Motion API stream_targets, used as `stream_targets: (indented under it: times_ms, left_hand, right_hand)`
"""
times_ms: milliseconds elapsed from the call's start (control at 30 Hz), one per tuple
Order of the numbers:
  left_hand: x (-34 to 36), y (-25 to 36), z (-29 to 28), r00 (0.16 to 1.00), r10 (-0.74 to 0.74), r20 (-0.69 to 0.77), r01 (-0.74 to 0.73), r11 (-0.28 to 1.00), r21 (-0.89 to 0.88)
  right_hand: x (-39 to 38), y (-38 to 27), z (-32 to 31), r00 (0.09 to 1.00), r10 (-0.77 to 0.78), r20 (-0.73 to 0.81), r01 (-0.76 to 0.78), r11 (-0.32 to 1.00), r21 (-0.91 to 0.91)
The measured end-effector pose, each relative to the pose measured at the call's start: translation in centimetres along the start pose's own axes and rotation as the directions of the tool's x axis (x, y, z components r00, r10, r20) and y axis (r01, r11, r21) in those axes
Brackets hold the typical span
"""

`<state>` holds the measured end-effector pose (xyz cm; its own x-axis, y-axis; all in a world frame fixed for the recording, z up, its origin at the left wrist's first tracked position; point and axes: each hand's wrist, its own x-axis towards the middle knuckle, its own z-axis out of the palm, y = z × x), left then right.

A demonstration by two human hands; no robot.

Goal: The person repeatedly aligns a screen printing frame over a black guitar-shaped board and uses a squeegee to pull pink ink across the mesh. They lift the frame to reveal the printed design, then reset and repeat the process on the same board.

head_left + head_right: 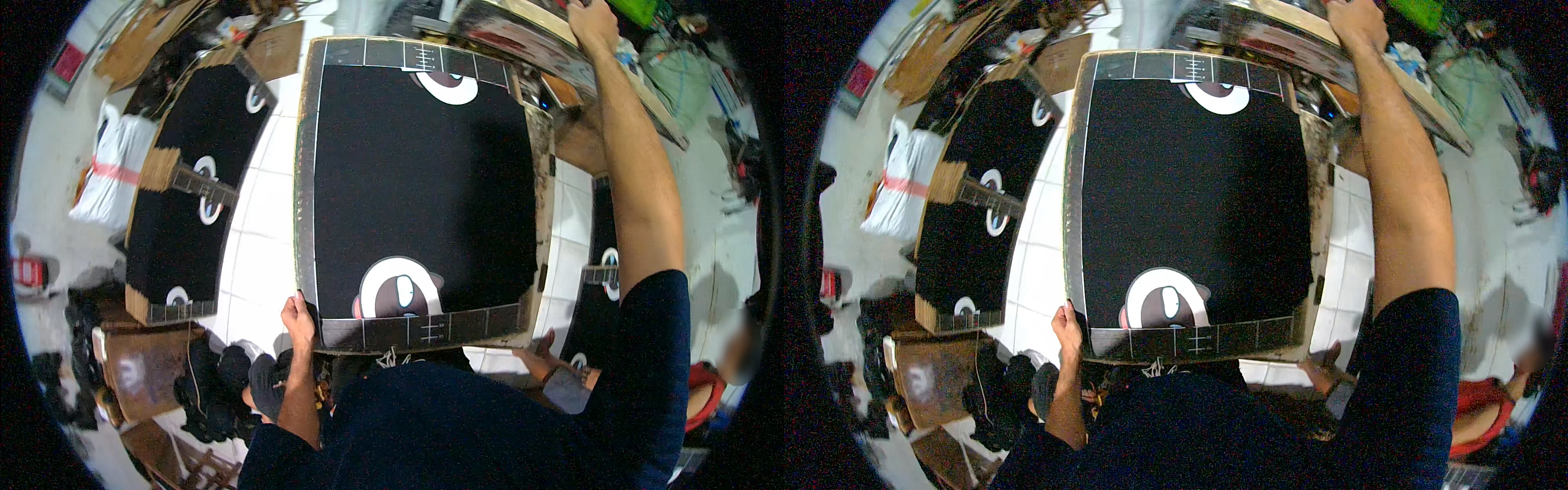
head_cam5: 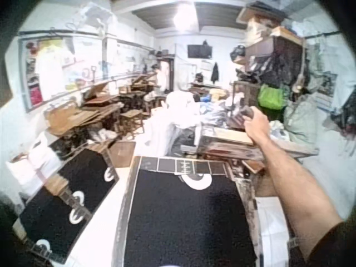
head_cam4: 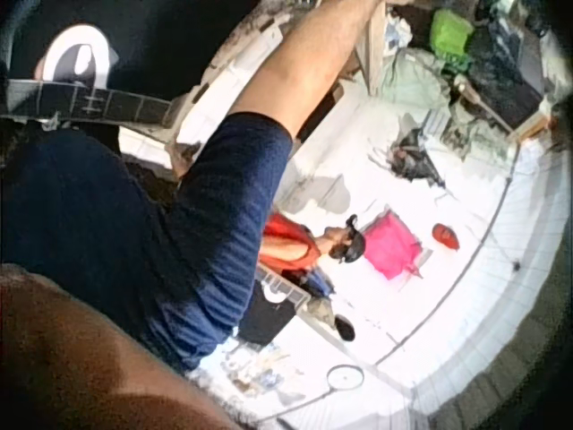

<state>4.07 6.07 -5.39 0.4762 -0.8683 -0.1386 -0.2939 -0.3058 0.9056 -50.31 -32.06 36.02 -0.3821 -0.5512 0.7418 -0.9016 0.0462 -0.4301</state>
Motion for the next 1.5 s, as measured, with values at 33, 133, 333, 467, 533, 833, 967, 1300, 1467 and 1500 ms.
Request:
stream_targets:
  times_ms: [33, 133, 333, 467, 533, 833, 967, 1300, 1467, 1500]
  left_hand:
    - [0.3, 0.2, 0.5, 0.997, -0.058, 0.049, 0.06, 0.997, -0.054]
    - [1.5, 0.3, 2.5, 0.984, -0.093, 0.151, 0.092, 0.996, 0.007]
    - [1.2, 1.1, 3.0, 0.97, -0.075, 0.229, 0.023, 0.975, 0.222]
    - [0.8, 2.4, 0.8, 0.926, 0.013, 0.378, -0.171, 0.906, 0.388]
    - [1.1, 2.9, 0.4, 0.916, -0.013, 0.4, -0.198, 0.854, 0.481]
    - [1.7, 5.3, 1.6, 0.905, 0.019, 0.425, -0.257, 0.821, 0.51]
    - [2.7, 5.9, 2.1, 0.902, -0.024, 0.43, -0.242, 0.799, 0.551]
    - [4.6, 5.0, 3.4, 0.886, -0.261, 0.383, -0.085, 0.72, 0.688]
    - [5.5, 8.9, 6.4, 0.92, 0.067, 0.386, -0.303, 0.746, 0.593]
    - [5.8, 11.2, 7.9, 0.918, 0.127, 0.377, -0.339, 0.745, 0.575]
  right_hand:
    - [-0.4, -0.2, -0.2, 1.0, 0.012, -0.003, -0.012, 1.0, -0.015]
    - [-1.4, -0.4, -0.2, 1.0, -0.031, 0.004, 0.031, 0.999, -0.006]
    - [-1.5, 0.1, 0.1, 1.0, -0.01, -0.002, 0.01, 0.999, -0.05]
    - [-0.3, -0.1, 0.1, 0.993, 0.102, 0.054, -0.096, 0.99, -0.1]
    - [0.1, -0.4, -0.2, 0.992, 0.102, 0.074, -0.098, 0.993, -0.064]
    - [2.1, -1.3, -0.3, 0.995, 0.077, 0.066, -0.073, 0.996, -0.055]
    - [2.5, -1.7, -0.6, 0.997, 0.058, 0.059, -0.053, 0.995, -0.085]
    - [1.8, -2.5, -1.3, 0.997, 0.07, 0.039, -0.068, 0.996, -0.053]
    - [-2.6, -0.9, -1.6, 1.0, -0.009, -0.015, 0.009, 1.0, 0.029]
    - [-4.0, -0.5, -1.5, 1.0, -0.006, -0.024, 0.007, 0.999, 0.048]
